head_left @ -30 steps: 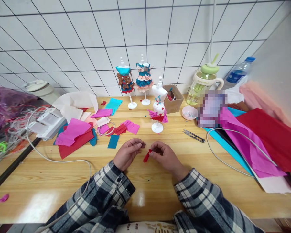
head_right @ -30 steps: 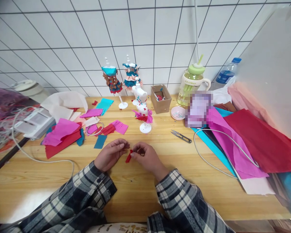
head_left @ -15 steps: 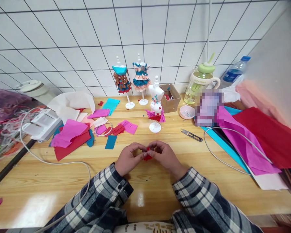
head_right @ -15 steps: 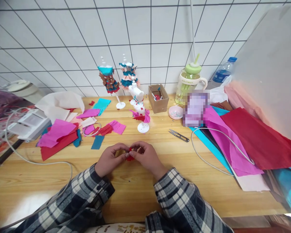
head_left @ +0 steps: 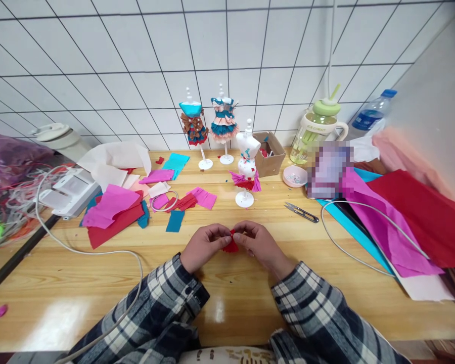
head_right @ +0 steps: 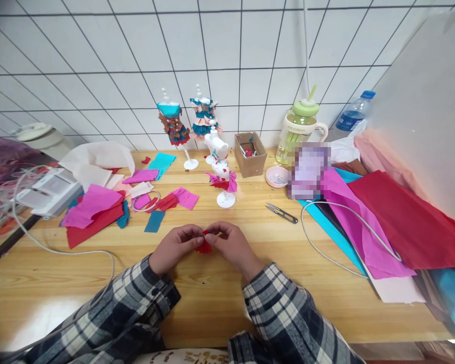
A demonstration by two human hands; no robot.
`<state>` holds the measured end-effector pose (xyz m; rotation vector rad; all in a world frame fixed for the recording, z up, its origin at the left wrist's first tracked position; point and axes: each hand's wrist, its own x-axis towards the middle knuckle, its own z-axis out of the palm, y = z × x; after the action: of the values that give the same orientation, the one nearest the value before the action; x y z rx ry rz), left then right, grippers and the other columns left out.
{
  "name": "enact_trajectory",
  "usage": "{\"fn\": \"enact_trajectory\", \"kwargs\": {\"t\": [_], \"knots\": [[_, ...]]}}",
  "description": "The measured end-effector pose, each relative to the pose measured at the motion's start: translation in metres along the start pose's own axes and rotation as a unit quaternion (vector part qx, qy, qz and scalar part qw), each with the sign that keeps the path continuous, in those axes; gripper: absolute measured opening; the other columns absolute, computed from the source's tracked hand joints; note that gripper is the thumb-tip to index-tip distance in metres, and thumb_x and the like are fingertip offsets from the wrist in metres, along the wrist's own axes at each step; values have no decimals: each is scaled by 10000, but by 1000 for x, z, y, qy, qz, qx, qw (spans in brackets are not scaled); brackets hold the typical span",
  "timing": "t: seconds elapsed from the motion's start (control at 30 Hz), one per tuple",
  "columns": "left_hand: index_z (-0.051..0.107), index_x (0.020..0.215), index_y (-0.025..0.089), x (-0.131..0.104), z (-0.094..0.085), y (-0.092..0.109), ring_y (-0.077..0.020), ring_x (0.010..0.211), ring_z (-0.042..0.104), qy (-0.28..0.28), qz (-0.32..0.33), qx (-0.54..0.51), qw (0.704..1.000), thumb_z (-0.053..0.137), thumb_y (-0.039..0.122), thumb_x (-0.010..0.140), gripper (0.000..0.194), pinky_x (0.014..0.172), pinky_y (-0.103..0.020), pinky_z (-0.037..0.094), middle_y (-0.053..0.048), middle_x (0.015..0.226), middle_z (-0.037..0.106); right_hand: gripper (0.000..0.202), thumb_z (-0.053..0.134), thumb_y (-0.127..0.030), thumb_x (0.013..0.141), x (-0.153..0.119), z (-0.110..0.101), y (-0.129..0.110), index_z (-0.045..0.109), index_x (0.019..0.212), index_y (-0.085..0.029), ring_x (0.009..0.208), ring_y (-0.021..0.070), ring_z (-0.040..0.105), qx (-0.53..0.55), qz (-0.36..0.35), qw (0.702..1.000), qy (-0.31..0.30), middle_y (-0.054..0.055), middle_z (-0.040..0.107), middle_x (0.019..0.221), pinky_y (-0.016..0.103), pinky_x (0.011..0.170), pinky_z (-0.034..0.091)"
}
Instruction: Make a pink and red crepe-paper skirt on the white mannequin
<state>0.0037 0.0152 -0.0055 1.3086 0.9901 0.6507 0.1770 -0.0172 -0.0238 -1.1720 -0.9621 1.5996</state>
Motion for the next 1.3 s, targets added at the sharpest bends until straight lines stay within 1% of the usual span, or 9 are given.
{"fn": "enact_trajectory", "kwargs": {"t": [0.1,0.27,0.47,0.7,0.83,0.9,1.0,1.17,1.3], "knots": [[697,813,141,-1,1,0,-154,684,584,-11,0,25,1000,722,396,724,271,675,-269,462,-39,734,675,288,766,-375,639,1,0,1,617,800,-188,491,56,404,-29,-23,999,2,-29,596,728,184,422,311],[665,800,140,0,4,-1,-131,645,572,33,-6,-27,999,733,411,711,293,636,-249,447,-16,717,661,330,736,-349,683,3,-2,5,633,956,-195,526,70,440,-69,-62,995,29,-27,591,745,200,474,354],[648,804,143,-1,6,-2,-130,641,564,41,-14,-50,998,743,416,699,308,621,-245,436,-16,721,657,198,693,-340,712,4,1,6,715,829,-182,568,110,494,-134,-84,984,81,27,691,759,253,550,427],[652,789,140,0,9,-6,-133,641,561,52,-26,-61,996,748,399,696,291,626,-247,434,-14,704,651,129,651,-310,737,0,7,3,671,772,-188,544,106,474,-164,-119,975,93,3,650,705,238,516,392],[663,804,138,1,8,-7,-126,655,562,67,-37,-110,991,756,374,692,277,656,-246,437,-12,719,656,210,639,-320,754,-1,7,3,691,911,-190,567,111,491,-148,-129,972,133,13,650,766,248,549,430],[669,812,137,1,6,-7,-120,657,560,67,-37,-125,989,758,367,693,274,665,-243,435,-11,724,657,238,634,-322,762,0,7,4,708,947,-193,576,116,500,-156,-119,973,125,24,666,791,257,563,439],[670,808,133,1,6,-6,-123,659,562,52,-36,-119,991,756,370,697,276,665,-247,434,-18,732,664,202,649,-314,746,2,7,6,728,881,-186,583,124,510,-166,-106,975,103,37,693,790,265,569,438],[665,797,135,1,8,-8,-132,662,565,59,-28,-86,994,756,386,686,289,649,-247,440,-18,729,660,146,649,-282,724,3,10,7,712,810,-182,548,116,482,-183,-109,970,116,21,678,723,255,536,418],[664,786,133,3,9,-9,-140,670,565,75,-10,-23,997,730,393,702,282,646,-249,448,-23,720,653,94,631,-246,725,3,10,7,679,774,-182,554,107,491,-221,-123,960,122,5,657,726,241,536,417]]}}
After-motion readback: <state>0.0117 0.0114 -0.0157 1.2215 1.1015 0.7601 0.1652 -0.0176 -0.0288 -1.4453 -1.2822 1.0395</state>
